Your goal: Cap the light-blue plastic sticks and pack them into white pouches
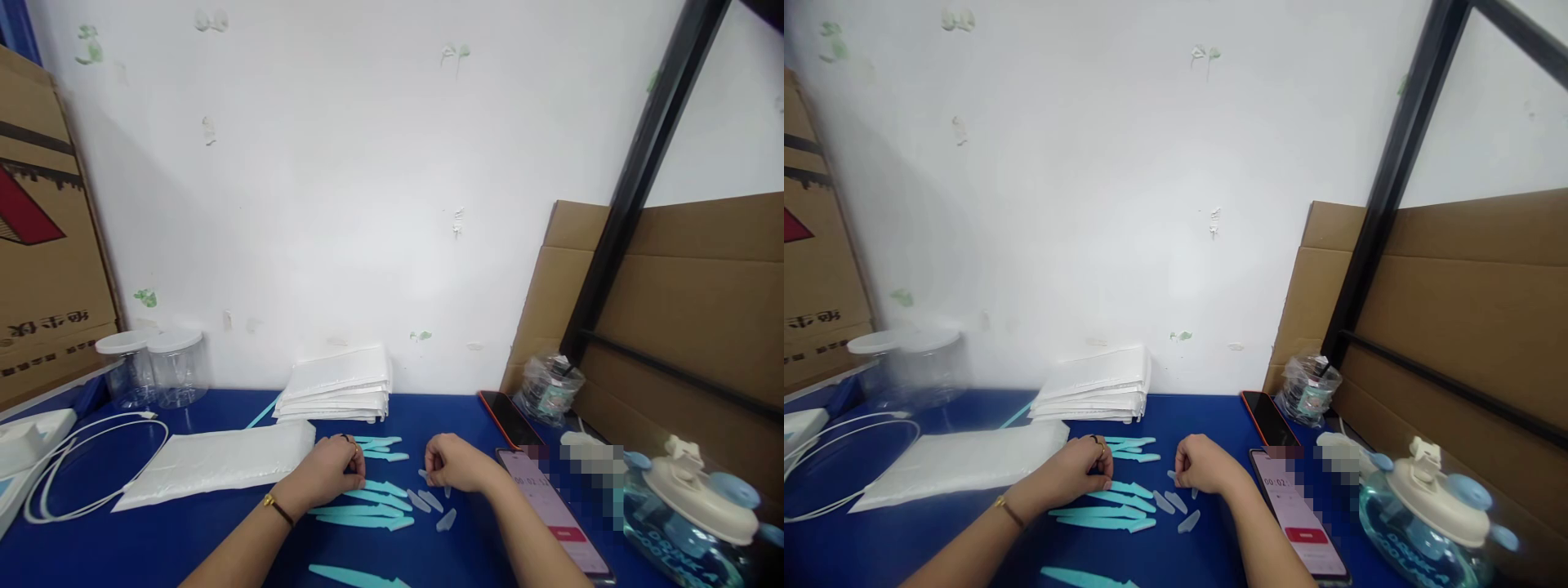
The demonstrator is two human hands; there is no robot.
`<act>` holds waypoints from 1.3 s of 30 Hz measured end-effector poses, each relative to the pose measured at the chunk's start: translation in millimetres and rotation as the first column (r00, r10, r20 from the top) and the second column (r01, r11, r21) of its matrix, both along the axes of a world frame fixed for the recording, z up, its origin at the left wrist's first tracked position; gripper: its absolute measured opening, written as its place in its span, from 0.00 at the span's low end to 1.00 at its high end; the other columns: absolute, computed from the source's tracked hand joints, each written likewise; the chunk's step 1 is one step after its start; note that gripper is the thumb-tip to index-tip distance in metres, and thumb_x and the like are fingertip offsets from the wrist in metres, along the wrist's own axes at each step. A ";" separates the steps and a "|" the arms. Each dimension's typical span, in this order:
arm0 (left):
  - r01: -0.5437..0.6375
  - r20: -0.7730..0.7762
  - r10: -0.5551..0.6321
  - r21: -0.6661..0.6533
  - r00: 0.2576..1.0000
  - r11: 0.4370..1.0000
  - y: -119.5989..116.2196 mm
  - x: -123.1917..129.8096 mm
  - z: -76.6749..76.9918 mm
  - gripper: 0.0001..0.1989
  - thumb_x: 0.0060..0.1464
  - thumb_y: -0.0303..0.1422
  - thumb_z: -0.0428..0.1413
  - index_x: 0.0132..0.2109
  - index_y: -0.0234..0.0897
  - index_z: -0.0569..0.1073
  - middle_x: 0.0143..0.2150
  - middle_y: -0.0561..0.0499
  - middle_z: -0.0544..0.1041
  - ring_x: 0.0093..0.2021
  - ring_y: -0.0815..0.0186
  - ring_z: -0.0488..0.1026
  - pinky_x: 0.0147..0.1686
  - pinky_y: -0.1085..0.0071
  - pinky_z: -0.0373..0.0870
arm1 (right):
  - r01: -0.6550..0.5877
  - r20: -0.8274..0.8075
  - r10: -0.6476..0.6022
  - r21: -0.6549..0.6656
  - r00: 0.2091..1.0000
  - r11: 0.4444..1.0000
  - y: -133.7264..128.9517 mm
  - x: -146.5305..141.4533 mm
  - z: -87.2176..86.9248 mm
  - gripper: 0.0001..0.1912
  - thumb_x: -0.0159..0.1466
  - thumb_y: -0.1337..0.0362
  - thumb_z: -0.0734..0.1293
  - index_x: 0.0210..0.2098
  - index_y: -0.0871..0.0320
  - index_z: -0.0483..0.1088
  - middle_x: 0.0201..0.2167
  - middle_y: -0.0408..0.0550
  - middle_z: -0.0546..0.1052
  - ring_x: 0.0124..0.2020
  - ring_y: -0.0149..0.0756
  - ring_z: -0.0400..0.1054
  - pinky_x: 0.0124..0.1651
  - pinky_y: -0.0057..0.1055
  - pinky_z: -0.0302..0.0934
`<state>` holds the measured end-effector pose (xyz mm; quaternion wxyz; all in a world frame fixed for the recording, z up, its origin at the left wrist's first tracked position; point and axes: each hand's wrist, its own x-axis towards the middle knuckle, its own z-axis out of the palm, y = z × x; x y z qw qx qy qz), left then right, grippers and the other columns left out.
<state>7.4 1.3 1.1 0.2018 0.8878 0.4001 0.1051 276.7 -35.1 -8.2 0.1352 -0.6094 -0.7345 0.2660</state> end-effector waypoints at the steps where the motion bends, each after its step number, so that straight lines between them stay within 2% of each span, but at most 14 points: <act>1: -0.008 -0.003 0.008 -0.001 1.000 1.000 0.7 0.3 -1.1 0.05 0.46 0.35 0.57 0.31 0.41 0.75 0.34 0.53 0.73 0.37 0.65 0.68 0.36 0.73 0.61 | 0.009 -0.022 -0.009 0.016 1.000 1.000 0.5 -0.5 0.6 0.02 0.47 0.71 0.69 0.22 0.60 0.73 0.19 0.41 0.73 0.21 0.27 0.65 0.21 0.20 0.52; 3: -0.019 0.018 0.019 -0.016 1.000 1.000 3.5 -0.2 -3.3 0.06 0.47 0.35 0.55 0.30 0.40 0.74 0.33 0.53 0.73 0.35 0.66 0.68 0.33 0.74 0.60 | 0.022 -0.117 -0.018 0.039 0.993 0.999 1.0 -0.9 2.9 0.01 0.49 0.70 0.69 0.24 0.60 0.72 0.19 0.41 0.73 0.21 0.27 0.65 0.22 0.20 0.54; 7: -0.059 0.114 0.069 -0.091 0.991 0.994 9.7 -2.8 -4.9 0.08 0.49 0.36 0.51 0.32 0.38 0.72 0.29 0.54 0.72 0.30 0.67 0.67 0.28 0.75 0.59 | -0.017 -0.355 0.014 -0.005 0.935 1.000 -0.4 -3.8 8.2 0.04 0.51 0.66 0.68 0.27 0.61 0.72 0.20 0.41 0.73 0.20 0.26 0.65 0.22 0.21 0.57; 12: -0.082 0.173 0.101 -0.111 0.980 0.990 12.0 -2.5 -6.4 0.08 0.49 0.36 0.52 0.32 0.38 0.72 0.28 0.54 0.72 0.29 0.67 0.67 0.28 0.75 0.58 | -0.039 -0.409 0.032 -0.009 0.912 0.999 -1.4 -10.0 7.7 0.06 0.51 0.64 0.70 0.26 0.61 0.72 0.17 0.39 0.70 0.19 0.25 0.62 0.22 0.22 0.56; 21: -0.072 0.170 0.087 -0.092 0.982 0.993 9.8 0.1 -6.0 0.08 0.49 0.36 0.52 0.32 0.38 0.72 0.29 0.53 0.72 0.29 0.67 0.67 0.28 0.74 0.58 | -0.046 -0.405 0.046 0.011 0.913 0.999 -2.3 -17.5 7.8 0.04 0.51 0.65 0.69 0.26 0.60 0.72 0.18 0.38 0.70 0.19 0.26 0.63 0.22 0.22 0.56; 25: -0.057 0.179 0.062 -0.034 0.982 0.998 4.9 6.8 -4.1 0.07 0.49 0.36 0.53 0.32 0.38 0.72 0.31 0.53 0.73 0.31 0.67 0.68 0.29 0.74 0.58 | -0.052 -0.408 0.068 0.049 0.911 0.997 -4.2 -28.5 6.0 0.05 0.51 0.64 0.69 0.26 0.60 0.72 0.18 0.38 0.70 0.20 0.26 0.62 0.23 0.22 0.55; 29: -0.096 0.169 0.090 0.032 0.982 0.995 5.4 10.5 -4.0 0.06 0.50 0.36 0.54 0.32 0.39 0.72 0.32 0.53 0.74 0.33 0.65 0.68 0.32 0.74 0.58 | -0.016 -0.380 0.061 0.120 0.923 0.993 -4.3 -34.9 7.7 0.06 0.53 0.63 0.69 0.28 0.59 0.73 0.21 0.41 0.72 0.23 0.29 0.64 0.25 0.23 0.56; 32: -0.165 0.180 0.148 0.089 0.973 0.982 8.1 7.8 -3.5 0.06 0.49 0.35 0.55 0.35 0.39 0.73 0.35 0.52 0.74 0.37 0.64 0.69 0.36 0.72 0.58 | 0.020 -0.316 0.049 0.210 0.948 0.977 -4.4 -23.8 14.3 0.07 0.56 0.64 0.67 0.33 0.58 0.75 0.26 0.43 0.75 0.27 0.31 0.66 0.29 0.24 0.58; 34: -0.181 0.183 0.161 0.100 0.970 0.978 8.0 3.9 -1.5 0.08 0.48 0.35 0.56 0.38 0.40 0.73 0.37 0.52 0.74 0.39 0.63 0.68 0.37 0.72 0.59 | 0.000 -0.247 0.060 0.236 0.967 0.972 -5.1 -8.0 18.8 0.07 0.55 0.67 0.66 0.32 0.57 0.75 0.28 0.43 0.75 0.28 0.31 0.66 0.30 0.24 0.58; 39: 0.014 0.084 -0.009 -0.061 0.996 0.998 0.3 -4.2 4.9 0.10 0.42 0.38 0.60 0.35 0.43 0.76 0.37 0.54 0.73 0.37 0.64 0.69 0.33 0.73 0.59 | -0.122 -0.074 0.128 0.076 0.989 0.990 -6.1 28.4 18.4 0.14 0.43 0.73 0.72 0.30 0.56 0.77 0.27 0.40 0.72 0.25 0.29 0.64 0.27 0.21 0.56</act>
